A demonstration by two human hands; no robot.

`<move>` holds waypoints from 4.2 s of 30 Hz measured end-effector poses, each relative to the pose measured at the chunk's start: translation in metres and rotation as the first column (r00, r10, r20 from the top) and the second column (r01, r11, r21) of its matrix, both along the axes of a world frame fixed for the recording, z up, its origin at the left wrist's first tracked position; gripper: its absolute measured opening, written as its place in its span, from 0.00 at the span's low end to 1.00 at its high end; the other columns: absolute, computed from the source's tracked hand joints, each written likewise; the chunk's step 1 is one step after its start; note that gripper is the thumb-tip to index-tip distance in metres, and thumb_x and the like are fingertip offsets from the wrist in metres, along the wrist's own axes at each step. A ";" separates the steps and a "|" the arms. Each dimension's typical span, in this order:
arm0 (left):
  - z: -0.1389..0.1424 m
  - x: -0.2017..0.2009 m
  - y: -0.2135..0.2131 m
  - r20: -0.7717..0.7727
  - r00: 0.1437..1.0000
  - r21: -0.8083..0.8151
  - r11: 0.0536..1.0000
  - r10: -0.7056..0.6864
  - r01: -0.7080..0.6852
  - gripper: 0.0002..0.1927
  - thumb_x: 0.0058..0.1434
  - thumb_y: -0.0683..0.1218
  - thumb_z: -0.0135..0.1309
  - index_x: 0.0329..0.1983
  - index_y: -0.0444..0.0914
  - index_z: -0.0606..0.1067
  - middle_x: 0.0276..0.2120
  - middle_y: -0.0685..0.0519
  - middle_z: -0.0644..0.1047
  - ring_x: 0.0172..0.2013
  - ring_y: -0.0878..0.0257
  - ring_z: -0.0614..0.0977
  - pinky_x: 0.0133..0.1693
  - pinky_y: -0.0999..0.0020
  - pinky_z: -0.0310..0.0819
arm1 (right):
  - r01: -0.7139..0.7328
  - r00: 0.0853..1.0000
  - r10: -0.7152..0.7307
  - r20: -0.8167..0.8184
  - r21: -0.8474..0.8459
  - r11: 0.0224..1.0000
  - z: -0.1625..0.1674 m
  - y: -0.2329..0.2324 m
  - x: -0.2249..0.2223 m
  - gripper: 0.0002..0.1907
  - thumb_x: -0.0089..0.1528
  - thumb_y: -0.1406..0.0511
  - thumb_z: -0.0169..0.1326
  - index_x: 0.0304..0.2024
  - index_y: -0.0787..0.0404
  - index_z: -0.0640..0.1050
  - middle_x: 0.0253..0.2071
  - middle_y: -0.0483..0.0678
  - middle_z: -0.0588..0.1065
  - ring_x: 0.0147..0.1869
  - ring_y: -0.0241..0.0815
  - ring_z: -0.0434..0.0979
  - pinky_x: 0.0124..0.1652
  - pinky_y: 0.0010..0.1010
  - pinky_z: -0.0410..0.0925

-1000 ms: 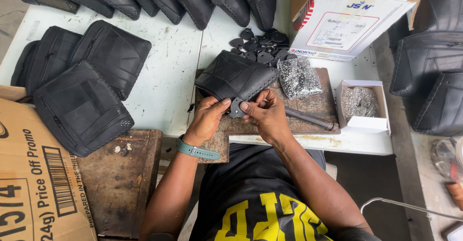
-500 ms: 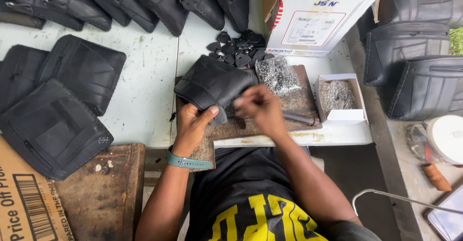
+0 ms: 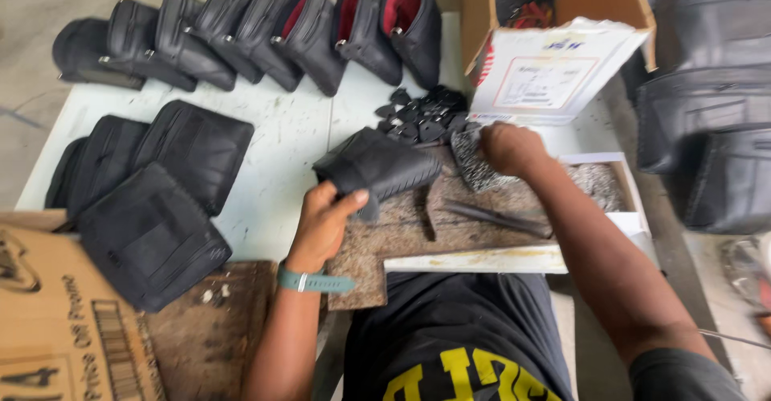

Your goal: The person assembles small black leather pouches by hand at a workbench. They pick up a pouch, insert a metal rivet, and use a hammer and punch to secure it. The person repeats this process on multiple pouches, inspecting each one after securing the rivet.

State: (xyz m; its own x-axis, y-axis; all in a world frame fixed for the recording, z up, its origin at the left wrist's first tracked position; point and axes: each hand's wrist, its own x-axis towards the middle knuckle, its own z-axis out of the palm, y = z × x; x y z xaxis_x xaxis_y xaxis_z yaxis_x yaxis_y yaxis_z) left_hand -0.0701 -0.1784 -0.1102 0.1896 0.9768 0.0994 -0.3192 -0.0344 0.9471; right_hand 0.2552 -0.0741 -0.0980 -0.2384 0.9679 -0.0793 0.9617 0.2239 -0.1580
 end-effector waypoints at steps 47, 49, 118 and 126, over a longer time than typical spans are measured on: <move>0.058 0.072 -0.046 -0.455 0.834 0.591 0.806 0.312 0.021 0.11 0.67 0.45 0.60 0.46 0.32 0.79 0.34 0.47 0.83 0.33 0.59 0.86 0.35 0.68 0.76 | 0.049 0.530 0.531 -0.661 0.649 0.759 0.036 -0.145 -0.060 0.07 0.58 0.72 0.67 0.38 0.62 0.83 0.40 0.48 0.79 0.45 0.40 0.82 0.43 0.28 0.75; 0.060 0.072 -0.047 -0.434 0.826 0.673 0.739 0.359 0.033 0.10 0.68 0.45 0.60 0.46 0.32 0.78 0.37 0.46 0.82 0.36 0.55 0.86 0.39 0.65 0.77 | 0.061 0.515 0.514 -0.686 0.627 0.776 0.034 -0.146 -0.059 0.07 0.58 0.72 0.67 0.37 0.62 0.83 0.40 0.48 0.79 0.44 0.39 0.82 0.42 0.27 0.75; 0.043 0.039 -0.010 -0.114 0.993 0.217 0.976 0.032 -0.007 0.18 0.59 0.35 0.65 0.50 0.31 0.74 0.42 0.48 0.81 0.42 0.66 0.83 0.47 0.70 0.82 | 0.236 0.534 0.199 -0.822 0.371 0.898 0.062 -0.125 -0.063 0.27 0.57 0.55 0.70 0.51 0.63 0.77 0.43 0.50 0.81 0.46 0.38 0.82 0.46 0.29 0.74; 0.045 0.040 -0.015 0.107 0.992 0.162 0.986 -0.061 0.043 0.21 0.55 0.36 0.68 0.51 0.34 0.75 0.42 0.51 0.80 0.43 0.67 0.82 0.50 0.68 0.80 | -0.058 0.113 0.134 -0.984 0.128 0.990 0.053 -0.110 -0.002 0.30 0.60 0.63 0.65 0.62 0.61 0.71 0.52 0.48 0.79 0.46 0.35 0.78 0.46 0.25 0.72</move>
